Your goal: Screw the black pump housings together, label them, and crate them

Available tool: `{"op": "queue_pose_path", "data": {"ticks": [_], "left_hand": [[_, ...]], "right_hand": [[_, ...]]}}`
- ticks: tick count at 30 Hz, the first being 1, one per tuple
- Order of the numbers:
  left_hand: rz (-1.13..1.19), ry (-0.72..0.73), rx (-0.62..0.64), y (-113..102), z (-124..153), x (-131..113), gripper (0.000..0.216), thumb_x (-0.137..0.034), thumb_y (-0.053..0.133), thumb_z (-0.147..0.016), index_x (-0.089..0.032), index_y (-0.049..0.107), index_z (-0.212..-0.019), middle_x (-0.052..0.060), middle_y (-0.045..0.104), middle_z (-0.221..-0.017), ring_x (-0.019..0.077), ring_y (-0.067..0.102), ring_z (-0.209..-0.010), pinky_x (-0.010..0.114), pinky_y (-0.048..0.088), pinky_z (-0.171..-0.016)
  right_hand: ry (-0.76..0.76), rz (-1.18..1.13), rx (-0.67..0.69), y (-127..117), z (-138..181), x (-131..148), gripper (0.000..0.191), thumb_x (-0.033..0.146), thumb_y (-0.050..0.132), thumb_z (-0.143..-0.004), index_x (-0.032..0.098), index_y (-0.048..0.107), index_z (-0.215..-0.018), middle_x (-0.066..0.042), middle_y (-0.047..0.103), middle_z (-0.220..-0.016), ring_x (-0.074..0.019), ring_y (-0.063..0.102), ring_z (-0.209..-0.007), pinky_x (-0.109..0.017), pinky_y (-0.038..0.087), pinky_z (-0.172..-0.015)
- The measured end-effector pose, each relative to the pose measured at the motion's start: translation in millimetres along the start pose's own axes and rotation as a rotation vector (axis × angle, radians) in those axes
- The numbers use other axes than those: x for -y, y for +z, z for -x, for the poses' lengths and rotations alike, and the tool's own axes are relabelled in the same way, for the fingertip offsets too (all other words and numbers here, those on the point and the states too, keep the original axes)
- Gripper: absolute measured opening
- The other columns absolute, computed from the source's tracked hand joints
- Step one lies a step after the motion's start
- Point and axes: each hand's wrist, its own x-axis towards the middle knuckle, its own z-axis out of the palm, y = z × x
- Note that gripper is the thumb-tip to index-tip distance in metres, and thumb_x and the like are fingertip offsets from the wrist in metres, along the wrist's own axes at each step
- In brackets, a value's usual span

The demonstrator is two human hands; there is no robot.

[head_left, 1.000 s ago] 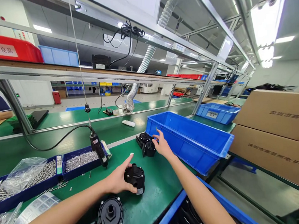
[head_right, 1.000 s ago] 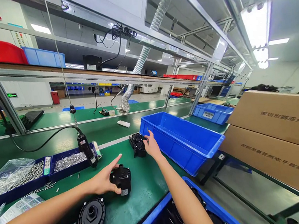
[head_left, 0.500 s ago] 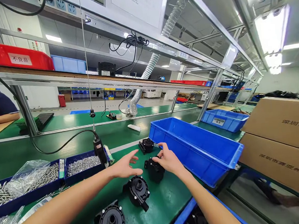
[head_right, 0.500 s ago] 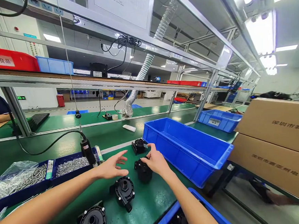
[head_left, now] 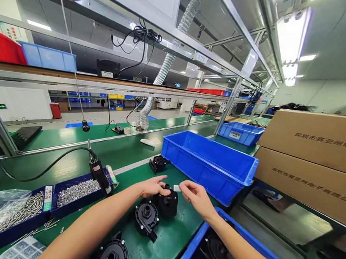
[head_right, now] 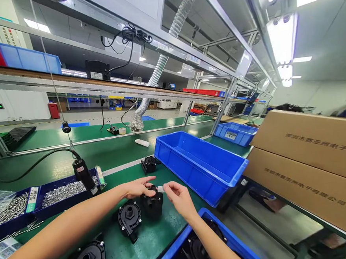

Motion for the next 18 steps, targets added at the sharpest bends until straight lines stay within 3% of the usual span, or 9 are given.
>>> {"op": "queue_pose_path", "data": {"ticks": [2,5,12,18], "left_hand": [[0.025,-0.049,-0.004,-5,-3,-3,0.124,-0.025,0.094,-0.057,-0.023,0.022,-0.158,0.011,0.065,-0.125,0.0218,0.065,-0.102,0.032,0.047,-0.085],[0.074,-0.139,-0.03,-15,-8,-8,0.115,-0.028,0.09,-0.063,-0.028,0.024,-0.156,0.01,0.065,-0.124,0.0224,0.065,-0.096,0.034,0.049,-0.077],[0.133,-0.217,-0.064,-30,-18,-6,0.1,-0.029,0.086,-0.069,-0.031,0.03,-0.152,0.005,0.066,-0.11,0.0185,0.064,-0.08,0.036,0.05,-0.074],[0.148,-0.222,-0.045,-33,-19,-6,0.098,-0.027,0.086,-0.068,-0.032,0.033,-0.15,0.006,0.064,-0.121,0.0194,0.065,-0.085,0.038,0.051,-0.075]], "right_hand": [[0.069,-0.061,0.058,2,15,-7,0.044,0.059,0.066,-0.087,0.019,0.057,-0.071,0.006,0.037,-0.054,-0.0101,0.03,-0.049,-0.025,0.023,-0.048],[0.1,-0.075,0.055,12,24,-23,0.044,0.06,0.068,-0.085,0.018,0.061,-0.074,0.005,0.037,-0.056,-0.01,0.027,-0.05,-0.025,0.02,-0.048],[0.1,0.014,0.048,24,21,-36,0.045,0.061,0.067,-0.085,0.016,0.066,-0.076,0.001,0.051,-0.064,-0.0126,0.039,-0.056,-0.026,0.028,-0.053],[0.081,0.096,0.064,23,17,-32,0.043,0.059,0.064,-0.087,0.017,0.067,-0.078,-0.002,0.06,-0.07,-0.016,0.049,-0.063,-0.027,0.035,-0.059]]}}
